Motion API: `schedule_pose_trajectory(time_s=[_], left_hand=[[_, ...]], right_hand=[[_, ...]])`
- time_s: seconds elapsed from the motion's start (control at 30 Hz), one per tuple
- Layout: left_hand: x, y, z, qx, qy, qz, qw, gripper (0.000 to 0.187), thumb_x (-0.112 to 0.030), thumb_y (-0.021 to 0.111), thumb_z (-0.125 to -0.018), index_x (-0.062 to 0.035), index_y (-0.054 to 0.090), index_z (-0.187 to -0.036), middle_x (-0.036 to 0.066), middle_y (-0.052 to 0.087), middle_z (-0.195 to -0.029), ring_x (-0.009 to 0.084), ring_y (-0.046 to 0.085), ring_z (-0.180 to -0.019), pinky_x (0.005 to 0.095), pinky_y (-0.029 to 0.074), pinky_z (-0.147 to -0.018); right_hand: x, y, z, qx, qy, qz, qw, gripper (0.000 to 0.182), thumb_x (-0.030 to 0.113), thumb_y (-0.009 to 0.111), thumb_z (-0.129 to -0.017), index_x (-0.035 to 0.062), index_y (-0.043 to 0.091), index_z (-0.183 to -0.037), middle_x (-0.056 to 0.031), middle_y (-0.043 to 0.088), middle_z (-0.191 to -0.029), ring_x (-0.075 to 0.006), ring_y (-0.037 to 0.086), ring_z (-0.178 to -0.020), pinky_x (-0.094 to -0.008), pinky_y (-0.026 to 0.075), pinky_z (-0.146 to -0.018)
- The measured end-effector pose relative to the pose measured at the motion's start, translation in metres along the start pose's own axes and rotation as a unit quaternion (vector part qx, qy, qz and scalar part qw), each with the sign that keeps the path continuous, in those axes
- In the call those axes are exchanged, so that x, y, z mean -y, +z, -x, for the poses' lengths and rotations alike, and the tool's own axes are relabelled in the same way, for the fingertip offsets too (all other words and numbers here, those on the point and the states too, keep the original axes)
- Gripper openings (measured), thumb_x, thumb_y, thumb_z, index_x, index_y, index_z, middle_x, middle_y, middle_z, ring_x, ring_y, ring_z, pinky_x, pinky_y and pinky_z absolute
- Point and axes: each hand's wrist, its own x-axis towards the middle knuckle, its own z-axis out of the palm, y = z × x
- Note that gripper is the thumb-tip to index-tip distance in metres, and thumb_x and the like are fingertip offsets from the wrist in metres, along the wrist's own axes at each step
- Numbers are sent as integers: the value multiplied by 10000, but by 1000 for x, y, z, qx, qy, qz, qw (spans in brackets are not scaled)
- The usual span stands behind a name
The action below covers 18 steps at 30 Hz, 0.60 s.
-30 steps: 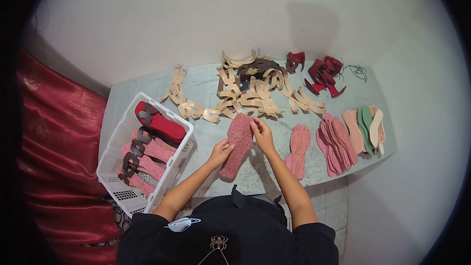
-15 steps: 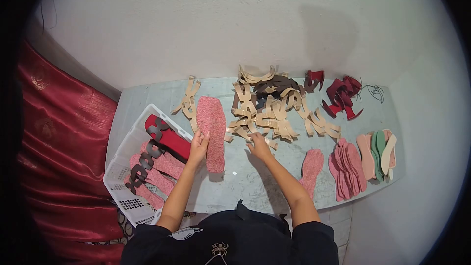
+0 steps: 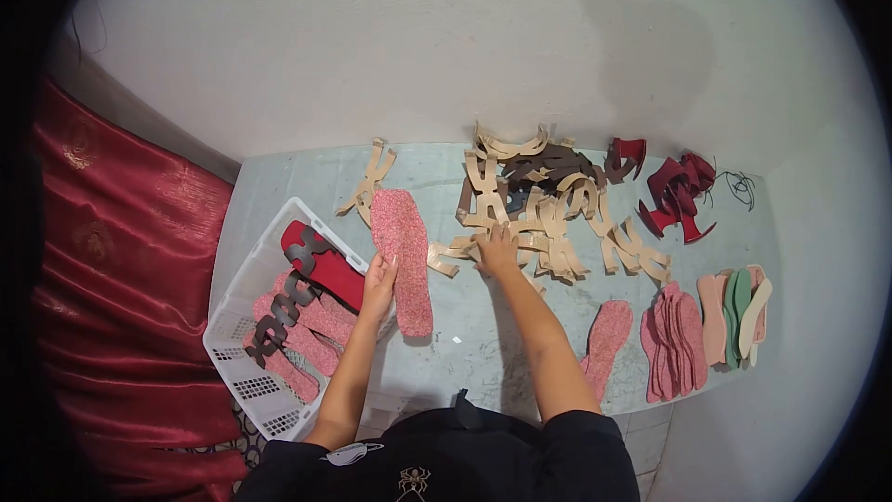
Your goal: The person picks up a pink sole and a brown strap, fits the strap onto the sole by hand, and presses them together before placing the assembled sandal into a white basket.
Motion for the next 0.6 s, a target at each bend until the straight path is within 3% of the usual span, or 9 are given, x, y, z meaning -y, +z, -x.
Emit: schedule_pose_trajectory(time_s=[0.07, 0.1, 0.13, 0.23, 0.33, 0.4, 0.47, 0.53, 0.6], left_hand=[[2, -1, 1, -4, -2, -7, 1000, 334, -89, 433, -891, -5, 358, -1206, 74, 491, -1163, 125, 478, -1045, 261, 367, -892], [2, -2, 1, -4, 0, -12, 1000, 330, -90, 432, -892, -7, 361, -1204, 72, 492, -1159, 123, 482, -1038, 260, 370, -887], [2, -2, 1, -3, -2, -13, 1000, 330, -90, 432, -892, -7, 361, -1204, 72, 492, -1159, 123, 482, -1038, 260, 370, -887], [2, -4, 1, -8, -24, 9, 1000, 366, -74, 424, -891, 0, 331, -1237, 87, 452, -1209, 137, 417, -1116, 269, 306, -946], [2, -2, 1, -13, -26, 13, 1000, 366, -69, 420, -891, -1, 330, -1239, 88, 454, -1207, 137, 426, -1108, 269, 309, -946], [-1, 3, 1, -13, 2, 0, 1000, 309, -107, 437, -893, -8, 383, -1181, 71, 514, -1116, 114, 491, -1013, 256, 376, -874], [2, 4, 0, -10, 7, 4, 1000, 306, -109, 437, -894, -7, 385, -1178, 72, 514, -1116, 115, 493, -1011, 256, 377, -873], [3, 4, 0, -7, 12, 7, 1000, 304, -111, 436, -895, -7, 387, -1175, 73, 514, -1116, 116, 494, -1008, 257, 377, -872], [2, 3, 0, 4, -7, 26, 1000, 364, -73, 422, -892, -2, 338, -1239, 91, 470, -1184, 133, 453, -1071, 267, 329, -927]], right_hand=[[-9, 0, -6, 7, 2, -5, 1000, 654, 307, 762, -564, 280, 462, -1144, -127, 319, -1268, -385, 286, -1181, -593, 314, -868], [-13, 3, -7, -42, -6, 16, 999, 568, 316, 751, -574, 228, 516, -1084, -110, 401, -1148, -359, 356, -1095, -532, 354, -851], [-19, 3, -9, -42, -4, 15, 999, 568, 316, 751, -574, 228, 516, -1084, -110, 401, -1148, -359, 356, -1095, -532, 354, -851], [-37, -6, -15, -35, -42, -56, 997, 458, 286, 716, -606, 141, 576, -1016, -144, 443, -1071, -346, 397, -1014, -399, 398, -854], [-46, -26, -13, -29, -27, -134, 990, 469, 247, 665, -640, 137, 554, -1082, -179, 453, -1087, -362, 411, -1014, -412, 396, -860], [-56, -43, -14, -32, -32, -149, 988, 516, 231, 619, -662, 87, 512, -1146, -209, 468, -1104, -362, 445, -998, -407, 389, -862], [-81, -51, -19, -11, 38, -290, 956, 548, 234, 617, -667, 9, 482, -1148, -219, 484, -1110, -346, 477, -974, -399, 383, -860], [-103, -67, -17, -135, 34, -274, 952, 679, 283, 657, -643, -20, 405, -1196, -253, 512, -1062, -342, 505, -998, -395, 406, -828], [-121, -97, -8, -224, 108, -267, 931, 661, 272, 698, -627, -12, 423, -1157, -253, 489, -1079, -358, 462, -1048, -383, 387, -860]])
